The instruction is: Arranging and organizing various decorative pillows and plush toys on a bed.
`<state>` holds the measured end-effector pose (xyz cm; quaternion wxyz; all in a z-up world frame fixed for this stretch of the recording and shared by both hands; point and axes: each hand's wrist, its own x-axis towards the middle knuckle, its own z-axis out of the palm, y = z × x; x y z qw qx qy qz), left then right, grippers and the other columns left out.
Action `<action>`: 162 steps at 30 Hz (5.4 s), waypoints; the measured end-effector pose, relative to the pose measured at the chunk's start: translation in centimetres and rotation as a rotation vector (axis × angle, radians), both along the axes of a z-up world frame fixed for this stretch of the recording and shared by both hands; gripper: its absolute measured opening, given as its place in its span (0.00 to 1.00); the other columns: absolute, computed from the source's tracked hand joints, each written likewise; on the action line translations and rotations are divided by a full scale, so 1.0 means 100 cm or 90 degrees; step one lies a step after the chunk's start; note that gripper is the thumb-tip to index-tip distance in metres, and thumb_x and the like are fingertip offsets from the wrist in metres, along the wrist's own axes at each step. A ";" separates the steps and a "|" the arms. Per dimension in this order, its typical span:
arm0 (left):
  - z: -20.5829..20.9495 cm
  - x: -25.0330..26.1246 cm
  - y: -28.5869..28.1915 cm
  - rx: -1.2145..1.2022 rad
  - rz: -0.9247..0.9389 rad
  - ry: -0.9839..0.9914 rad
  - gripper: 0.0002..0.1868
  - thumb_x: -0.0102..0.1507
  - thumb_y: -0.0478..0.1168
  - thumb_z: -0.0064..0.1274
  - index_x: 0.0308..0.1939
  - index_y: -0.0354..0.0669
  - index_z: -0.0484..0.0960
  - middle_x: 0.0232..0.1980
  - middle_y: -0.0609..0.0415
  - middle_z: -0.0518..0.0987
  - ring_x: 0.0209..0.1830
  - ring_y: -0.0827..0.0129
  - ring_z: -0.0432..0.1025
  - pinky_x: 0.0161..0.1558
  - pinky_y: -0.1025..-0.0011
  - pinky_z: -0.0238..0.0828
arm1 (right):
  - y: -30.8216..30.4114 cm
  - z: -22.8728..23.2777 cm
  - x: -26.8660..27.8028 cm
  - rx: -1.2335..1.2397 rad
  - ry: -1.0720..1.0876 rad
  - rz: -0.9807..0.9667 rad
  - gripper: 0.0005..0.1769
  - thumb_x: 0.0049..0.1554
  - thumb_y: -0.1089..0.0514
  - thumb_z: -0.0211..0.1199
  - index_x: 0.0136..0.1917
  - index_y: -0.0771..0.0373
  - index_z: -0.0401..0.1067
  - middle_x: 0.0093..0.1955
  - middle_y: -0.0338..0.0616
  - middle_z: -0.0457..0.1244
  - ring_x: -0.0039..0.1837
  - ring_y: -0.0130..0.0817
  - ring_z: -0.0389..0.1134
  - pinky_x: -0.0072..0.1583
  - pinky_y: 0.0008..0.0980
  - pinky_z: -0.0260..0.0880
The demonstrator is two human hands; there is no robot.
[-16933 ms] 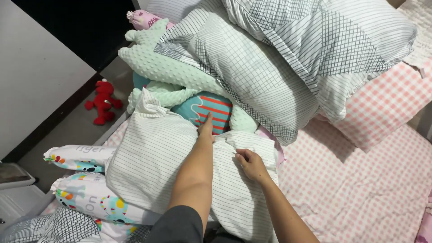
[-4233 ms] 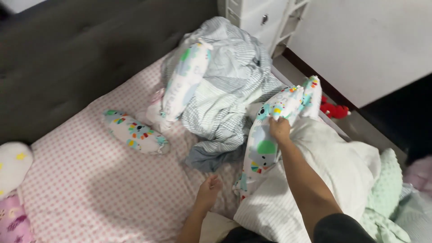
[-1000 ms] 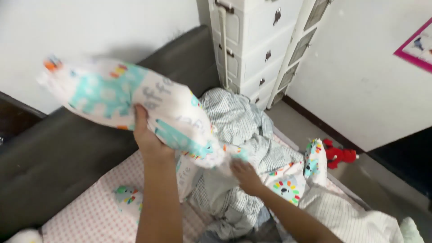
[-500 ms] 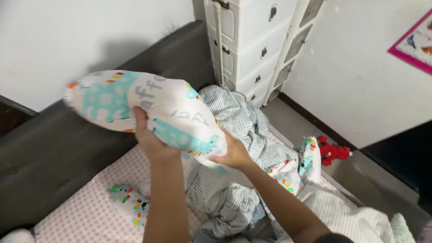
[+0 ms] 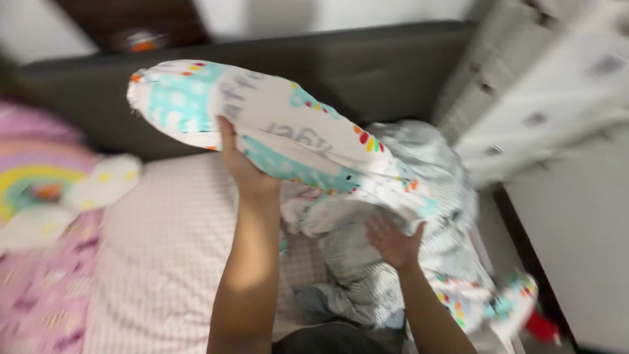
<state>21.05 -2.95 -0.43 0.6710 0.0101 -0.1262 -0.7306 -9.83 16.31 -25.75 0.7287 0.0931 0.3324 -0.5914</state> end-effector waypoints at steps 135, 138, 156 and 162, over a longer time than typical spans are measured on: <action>-0.157 -0.328 0.060 -0.027 -0.554 -0.669 0.34 0.61 0.51 0.57 0.68 0.41 0.71 0.58 0.53 0.80 0.52 0.64 0.77 0.48 0.62 0.77 | -0.007 0.202 -0.107 -0.089 1.256 -0.200 0.29 0.55 0.51 0.57 0.68 0.63 0.71 0.63 0.53 0.66 0.67 0.48 0.68 0.70 0.41 0.66; -0.143 -0.350 0.054 0.037 -0.583 -0.417 0.33 0.66 0.54 0.55 0.71 0.43 0.71 0.60 0.56 0.79 0.53 0.67 0.75 0.54 0.64 0.74 | -0.007 0.230 -0.087 -0.120 1.568 -0.370 0.30 0.66 0.47 0.55 0.75 0.65 0.65 0.76 0.63 0.60 0.78 0.60 0.59 0.76 0.52 0.57; -0.365 -0.426 -0.046 -0.070 -0.659 -0.204 0.18 0.66 0.43 0.50 0.50 0.28 0.74 0.50 0.42 0.78 0.53 0.54 0.73 0.62 0.56 0.71 | 0.012 -0.006 -0.167 -0.208 0.494 -0.260 0.48 0.64 0.33 0.56 0.79 0.74 0.57 0.74 0.56 0.58 0.69 0.43 0.60 0.71 0.45 0.60; -0.096 -0.305 -0.048 0.066 -0.499 -0.149 0.27 0.58 0.48 0.49 0.55 0.34 0.78 0.50 0.43 0.83 0.49 0.53 0.78 0.56 0.57 0.75 | 0.045 0.041 -0.066 -0.149 0.636 0.691 0.34 0.52 0.56 0.68 0.71 0.66 0.68 0.61 0.62 0.70 0.62 0.49 0.71 0.65 0.42 0.73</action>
